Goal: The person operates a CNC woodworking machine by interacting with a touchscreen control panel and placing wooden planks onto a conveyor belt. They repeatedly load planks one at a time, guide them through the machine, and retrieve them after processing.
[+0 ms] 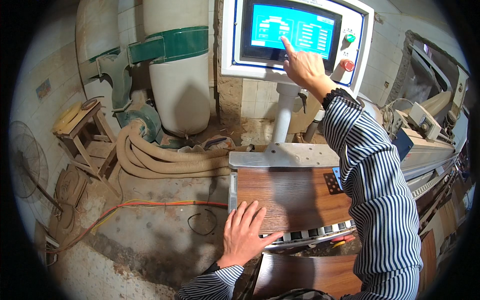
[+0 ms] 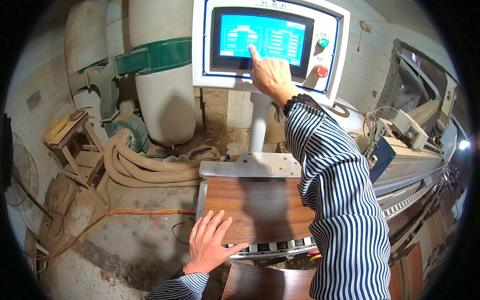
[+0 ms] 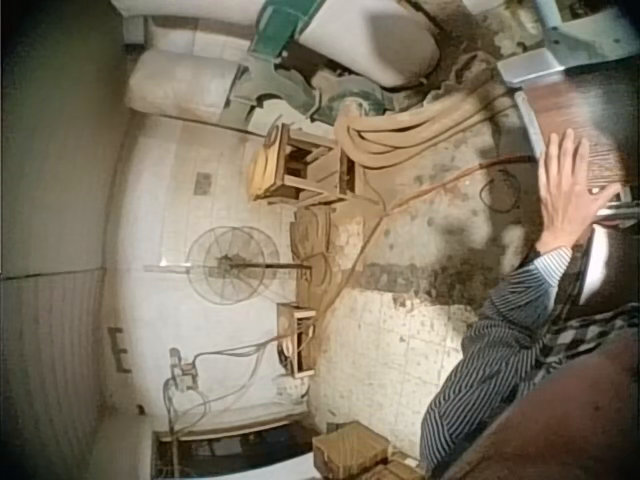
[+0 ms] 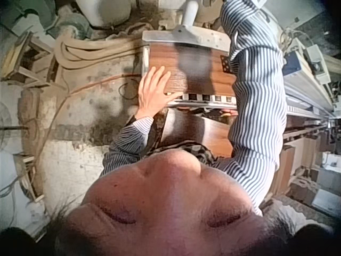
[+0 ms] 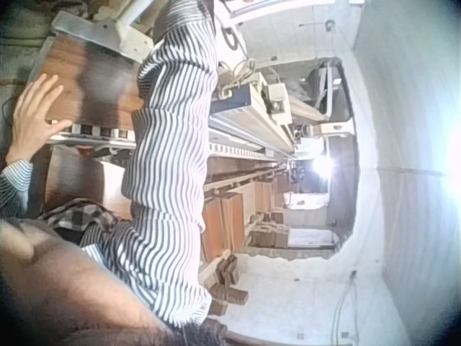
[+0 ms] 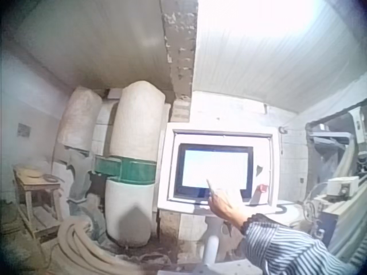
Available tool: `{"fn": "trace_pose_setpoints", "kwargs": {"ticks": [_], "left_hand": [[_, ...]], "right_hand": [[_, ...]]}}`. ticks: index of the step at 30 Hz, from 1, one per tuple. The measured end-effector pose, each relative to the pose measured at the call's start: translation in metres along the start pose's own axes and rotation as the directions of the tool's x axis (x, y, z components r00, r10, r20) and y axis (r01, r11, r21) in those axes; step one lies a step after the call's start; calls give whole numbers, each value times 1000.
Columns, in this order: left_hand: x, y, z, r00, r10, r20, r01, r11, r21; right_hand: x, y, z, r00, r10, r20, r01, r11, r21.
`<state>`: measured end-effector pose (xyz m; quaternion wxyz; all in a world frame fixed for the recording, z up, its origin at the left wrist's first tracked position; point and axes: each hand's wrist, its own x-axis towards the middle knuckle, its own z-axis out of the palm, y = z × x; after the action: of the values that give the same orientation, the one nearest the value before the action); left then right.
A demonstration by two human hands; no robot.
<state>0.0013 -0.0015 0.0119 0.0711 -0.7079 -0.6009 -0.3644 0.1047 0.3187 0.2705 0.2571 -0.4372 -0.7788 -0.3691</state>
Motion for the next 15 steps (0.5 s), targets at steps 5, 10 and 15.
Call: {"fn": "trace_pose_setpoints", "kwargs": {"ticks": [5,10,15], "left_hand": [[-1,-1,0,1000,-7,-9,7,1000,7],[0,1,-1,1000,0,-3,0,1000,-3],[-1,-1,0,1000,-11,-6,11,1000,-1]], "right_hand": [[2,-5,2,1000,10,3,-10,1000,12],[3,-3,9,1000,14,9,-14,1000,14],[3,-10,1,1000,7,-15,-6,998,68]]}}
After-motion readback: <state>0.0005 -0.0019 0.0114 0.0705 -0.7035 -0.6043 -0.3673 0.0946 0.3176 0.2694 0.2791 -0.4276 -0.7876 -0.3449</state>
